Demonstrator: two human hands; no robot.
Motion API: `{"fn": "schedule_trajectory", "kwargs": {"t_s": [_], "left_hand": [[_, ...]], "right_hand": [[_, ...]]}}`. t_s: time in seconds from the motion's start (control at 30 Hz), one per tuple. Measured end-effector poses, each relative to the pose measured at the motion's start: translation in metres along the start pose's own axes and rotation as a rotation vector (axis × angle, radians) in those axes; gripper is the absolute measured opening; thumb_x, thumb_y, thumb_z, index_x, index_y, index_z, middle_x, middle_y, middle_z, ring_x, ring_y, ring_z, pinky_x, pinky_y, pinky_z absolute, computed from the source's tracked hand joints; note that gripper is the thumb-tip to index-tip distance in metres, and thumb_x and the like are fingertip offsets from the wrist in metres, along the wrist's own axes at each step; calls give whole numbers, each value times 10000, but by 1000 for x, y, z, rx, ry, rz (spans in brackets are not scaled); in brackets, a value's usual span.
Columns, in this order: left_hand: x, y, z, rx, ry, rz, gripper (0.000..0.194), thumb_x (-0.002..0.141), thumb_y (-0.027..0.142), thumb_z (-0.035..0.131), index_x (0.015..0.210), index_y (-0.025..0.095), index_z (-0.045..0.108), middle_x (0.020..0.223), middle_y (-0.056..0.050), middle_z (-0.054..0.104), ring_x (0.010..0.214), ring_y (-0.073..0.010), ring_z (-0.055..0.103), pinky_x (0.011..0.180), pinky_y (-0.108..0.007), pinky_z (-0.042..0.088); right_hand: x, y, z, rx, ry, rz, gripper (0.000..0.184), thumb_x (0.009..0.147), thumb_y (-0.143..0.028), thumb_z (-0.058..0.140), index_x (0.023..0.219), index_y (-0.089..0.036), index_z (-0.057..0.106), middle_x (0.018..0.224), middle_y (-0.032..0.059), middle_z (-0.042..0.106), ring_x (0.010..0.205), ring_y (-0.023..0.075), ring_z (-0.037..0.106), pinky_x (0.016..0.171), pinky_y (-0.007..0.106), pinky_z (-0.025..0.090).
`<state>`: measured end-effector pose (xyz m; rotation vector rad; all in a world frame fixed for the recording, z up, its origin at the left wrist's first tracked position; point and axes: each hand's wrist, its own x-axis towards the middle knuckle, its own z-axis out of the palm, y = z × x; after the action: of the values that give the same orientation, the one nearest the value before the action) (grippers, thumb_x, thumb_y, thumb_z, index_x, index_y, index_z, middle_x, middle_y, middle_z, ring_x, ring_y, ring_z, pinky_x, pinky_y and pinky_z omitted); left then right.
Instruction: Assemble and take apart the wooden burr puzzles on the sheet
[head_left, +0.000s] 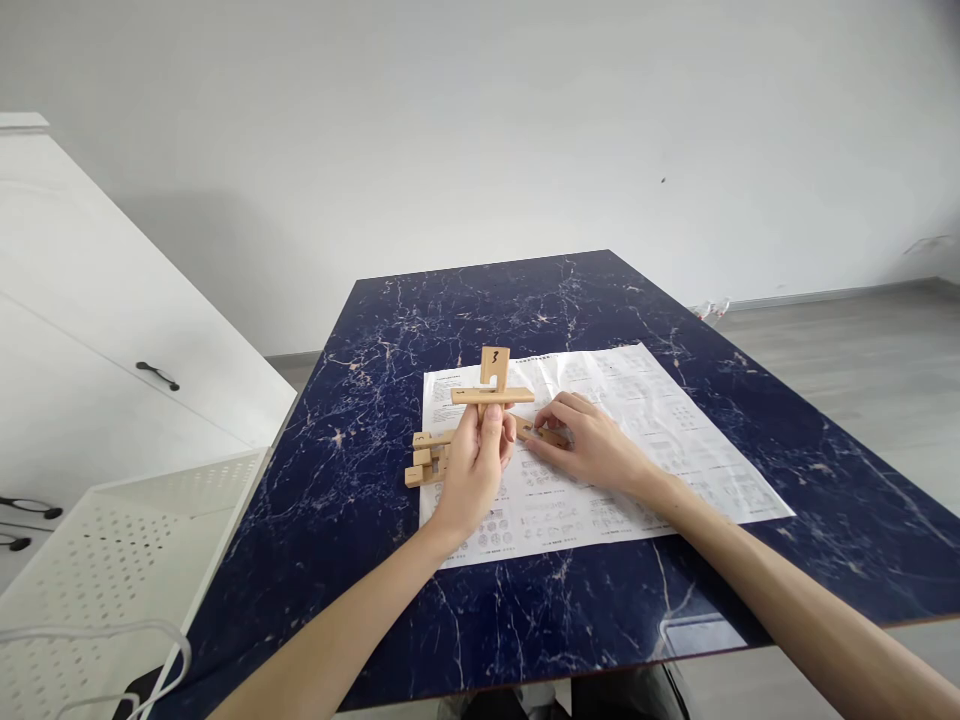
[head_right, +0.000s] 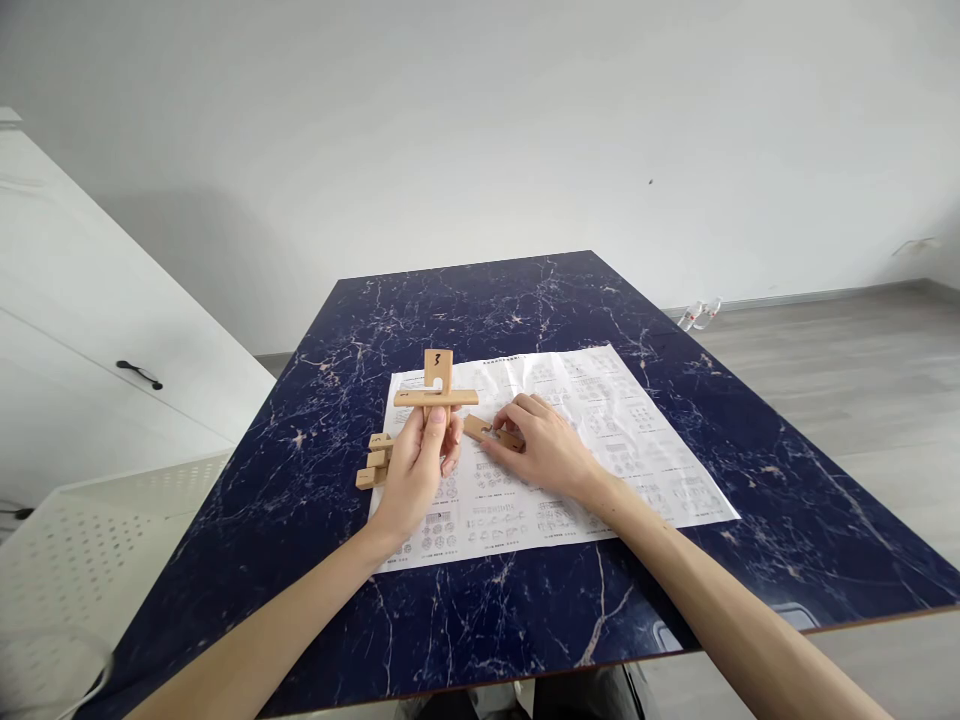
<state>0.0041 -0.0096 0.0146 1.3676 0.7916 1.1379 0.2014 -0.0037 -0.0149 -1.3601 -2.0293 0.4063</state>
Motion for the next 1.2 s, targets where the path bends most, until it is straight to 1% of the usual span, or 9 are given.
{"fn": "schedule_trajectory", "kwargs": {"t_s": [0.3, 0.43, 0.57, 0.7, 0.9, 0.97, 1.03, 1.13, 1.2], "left_hand": [[-1, 5, 2, 2, -4, 5, 301, 1120, 479, 451, 1031, 201, 523, 825, 28, 489, 538, -71, 370, 512, -262, 317], [-1, 5, 3, 11, -2, 10, 310, 1120, 475, 454, 975, 205, 498, 819, 30, 487, 534, -66, 365, 511, -260, 311], [-1, 5, 2, 14, -9, 10, 311, 1121, 483, 452, 977, 210, 495, 814, 32, 490, 529, -64, 367, 507, -259, 305], [-1, 4, 2, 24, -10, 6, 333, 1118, 488, 452, 937, 210, 482, 817, 29, 502, 530, -63, 368, 511, -256, 318], [-1, 2, 3, 33, -23, 3, 349, 1109, 502, 471, 935, 201, 497, 823, 25, 519, 527, -58, 368, 503, -251, 314], [-2, 2, 2, 42, -50, -6, 349, 1105, 508, 475, 951, 197, 507, 834, 22, 527, 527, -57, 373, 501, -249, 311], [-3, 2, 2, 49, -101, -26, 355, 1102, 517, 476, 957, 194, 507, 866, 12, 547, 532, -57, 385, 503, -249, 320], [-5, 2, -1, 66, -220, -89, 364, 1106, 527, 455, 1001, 186, 527, 926, -10, 576, 537, -59, 392, 511, -255, 325], [-7, 3, -2, 111, -304, -123, 390, 1112, 528, 431, 973, 178, 532, 897, -17, 586, 544, -64, 389, 531, -261, 329]], "right_hand": [[0, 0, -1, 66, -44, -42, 148, 1006, -367, 640, 942, -236, 614, 953, 74, 654, 864, 247, 598, 731, 383, 465], [0, -2, -3, 114, -51, -31, 147, 982, -359, 686, 963, -238, 607, 949, 62, 653, 786, 217, 592, 695, 369, 475], [-1, -4, -3, 205, -61, -59, 101, 1009, -326, 645, 1060, -239, 633, 1060, 78, 640, 714, 174, 572, 673, 372, 511], [-2, -2, 2, 292, -58, -37, 209, 994, -322, 676, 1191, -258, 645, 1167, 91, 625, 810, 198, 654, 739, 408, 589], [0, 0, 6, 364, 40, -10, 118, 996, -320, 654, 977, -240, 739, 1308, 112, 612, 938, 227, 731, 898, 465, 632], [2, -1, 2, 381, 101, 1, 125, 1004, -309, 636, 978, -242, 738, 1239, 107, 667, 967, 245, 736, 922, 469, 615], [4, -2, -2, 397, 139, 65, 130, 1013, -326, 628, 1017, -241, 726, 1116, 97, 726, 931, 252, 736, 875, 453, 605], [7, -2, -6, 482, 164, 225, 228, 1020, -440, 630, 1079, -227, 690, 965, 77, 751, 786, 232, 711, 706, 379, 572], [9, -1, -7, 582, 190, 287, 323, 1017, -534, 616, 1083, -220, 663, 860, 44, 713, 679, 202, 648, 597, 328, 507]]}}
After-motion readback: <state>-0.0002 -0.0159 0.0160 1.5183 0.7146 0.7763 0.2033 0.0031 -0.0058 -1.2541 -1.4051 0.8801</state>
